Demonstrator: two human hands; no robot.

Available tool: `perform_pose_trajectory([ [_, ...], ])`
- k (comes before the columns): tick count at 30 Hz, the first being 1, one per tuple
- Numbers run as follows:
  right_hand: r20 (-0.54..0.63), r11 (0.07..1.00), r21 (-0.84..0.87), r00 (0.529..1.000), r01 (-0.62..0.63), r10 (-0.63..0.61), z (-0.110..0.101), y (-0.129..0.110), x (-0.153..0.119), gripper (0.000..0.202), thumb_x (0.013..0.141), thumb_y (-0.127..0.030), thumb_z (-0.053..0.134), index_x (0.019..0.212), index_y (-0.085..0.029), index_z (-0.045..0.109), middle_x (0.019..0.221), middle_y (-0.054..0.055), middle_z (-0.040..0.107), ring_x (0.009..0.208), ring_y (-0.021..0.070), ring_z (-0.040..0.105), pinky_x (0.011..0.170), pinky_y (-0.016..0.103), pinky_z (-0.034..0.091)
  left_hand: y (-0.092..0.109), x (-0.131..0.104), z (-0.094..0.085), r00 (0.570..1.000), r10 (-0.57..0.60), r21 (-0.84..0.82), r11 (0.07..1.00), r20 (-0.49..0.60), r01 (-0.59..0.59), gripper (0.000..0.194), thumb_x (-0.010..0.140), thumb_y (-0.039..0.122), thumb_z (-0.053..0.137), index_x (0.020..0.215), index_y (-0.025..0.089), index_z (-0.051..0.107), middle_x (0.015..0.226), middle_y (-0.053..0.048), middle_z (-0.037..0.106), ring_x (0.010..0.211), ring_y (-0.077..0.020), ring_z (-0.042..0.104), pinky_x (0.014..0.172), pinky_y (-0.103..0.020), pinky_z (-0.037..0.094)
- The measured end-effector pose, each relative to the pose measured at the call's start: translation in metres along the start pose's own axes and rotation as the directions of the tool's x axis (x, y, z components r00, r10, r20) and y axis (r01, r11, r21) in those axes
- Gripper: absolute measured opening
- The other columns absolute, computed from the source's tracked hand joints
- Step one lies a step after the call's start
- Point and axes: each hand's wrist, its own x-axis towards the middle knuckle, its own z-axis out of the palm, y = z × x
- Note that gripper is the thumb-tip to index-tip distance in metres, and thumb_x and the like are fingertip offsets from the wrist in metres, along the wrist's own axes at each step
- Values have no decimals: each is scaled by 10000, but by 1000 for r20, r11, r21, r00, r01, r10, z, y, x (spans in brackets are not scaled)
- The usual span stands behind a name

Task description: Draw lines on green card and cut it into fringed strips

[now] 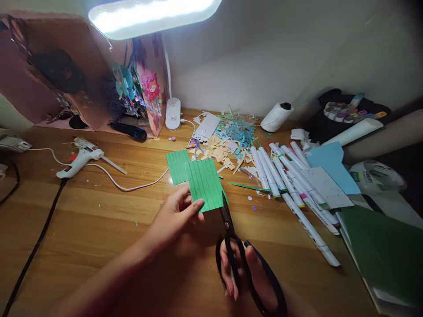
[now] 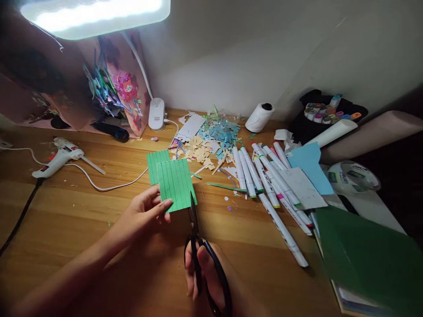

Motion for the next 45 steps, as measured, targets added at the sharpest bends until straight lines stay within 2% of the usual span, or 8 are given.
perform_pose_trajectory([
  [8, -29, 995, -74, 997, -70, 68, -5, 5, 0, 726, 677, -870, 252, 747, -196, 512, 486, -16, 495, 391, 111, 452, 450, 238, 421, 3, -1, -1, 999, 8, -21, 1000, 36, -7, 201, 867, 325, 575, 966, 151, 557, 741, 15, 547, 602, -79, 541, 523, -168, 386],
  [13, -19, 997, -76, 999, -32, 31, -6, 4, -2, 687, 701, -851, 258, 732, -206, 493, 471, -18, 503, 368, 108, 431, 418, 232, 390, 3, -2, -1, 999, -8, -29, 1000, 37, 9, 251, 851, 339, 593, 1005, 144, 563, 760, 4, 554, 593, -83, 537, 510, -175, 380],
  [19, 20, 999, -32, 1000, 10, -9, -11, 16, 0, 634, 721, -820, 323, 728, -202, 465, 457, -41, 471, 346, 91, 407, 386, 213, 362, 2, 1, 0, 999, 14, -30, 999, 30, -13, 209, 835, 346, 611, 892, 147, 582, 691, 20, 537, 566, -79, 510, 514, -178, 377],
  [22, 33, 999, -33, 999, 2, -1, -17, 24, 1, 641, 720, -823, 315, 736, -199, 464, 465, -45, 465, 336, 87, 400, 376, 216, 360, 2, 2, -1, 999, 33, -32, 999, 30, -32, 221, 824, 343, 627, 907, 143, 587, 722, 14, 546, 567, -74, 498, 535, -184, 389],
  [27, 54, 996, -78, 998, -40, 44, -18, 22, 0, 696, 716, -843, 211, 771, -194, 456, 469, -35, 482, 365, 99, 436, 391, 219, 360, -1, 3, -3, 999, 36, -30, 999, 28, -35, 267, 812, 365, 635, 955, 143, 591, 808, -4, 556, 588, -78, 491, 537, -191, 398],
  [32, 38, 994, -105, 999, -23, 27, -13, 14, 0, 716, 704, -854, 150, 759, -196, 424, 480, -23, 513, 386, 94, 450, 433, 220, 388, -5, 2, -3, 994, -12, -39, 999, 104, 16, 278, 834, 337, 602, 1028, 139, 582, 865, -15, 555, 591, -71, 467, 529, -189, 389],
  [40, 46, 991, -124, 997, -54, 60, -9, 8, 6, 662, 706, -847, 255, 695, -199, 390, 391, -54, 455, 301, 71, 388, 339, 177, 272, -5, 4, -4, 994, -42, -41, 998, 101, 46, 308, 805, 368, 627, 1005, 136, 595, 827, -11, 562, 584, -76, 467, 517, -189, 377],
  [45, 25, 985, -151, 996, -81, 86, -10, 13, 6, 651, 710, -844, 250, 685, -207, 378, 391, -59, 444, 295, 74, 386, 324, 181, 255, -5, 5, -4, 994, -91, -33, 995, 64, 93, 290, 781, 400, 643, 917, 150, 592, 719, 19, 545, 525, -80, 505, 495, -194, 404],
])
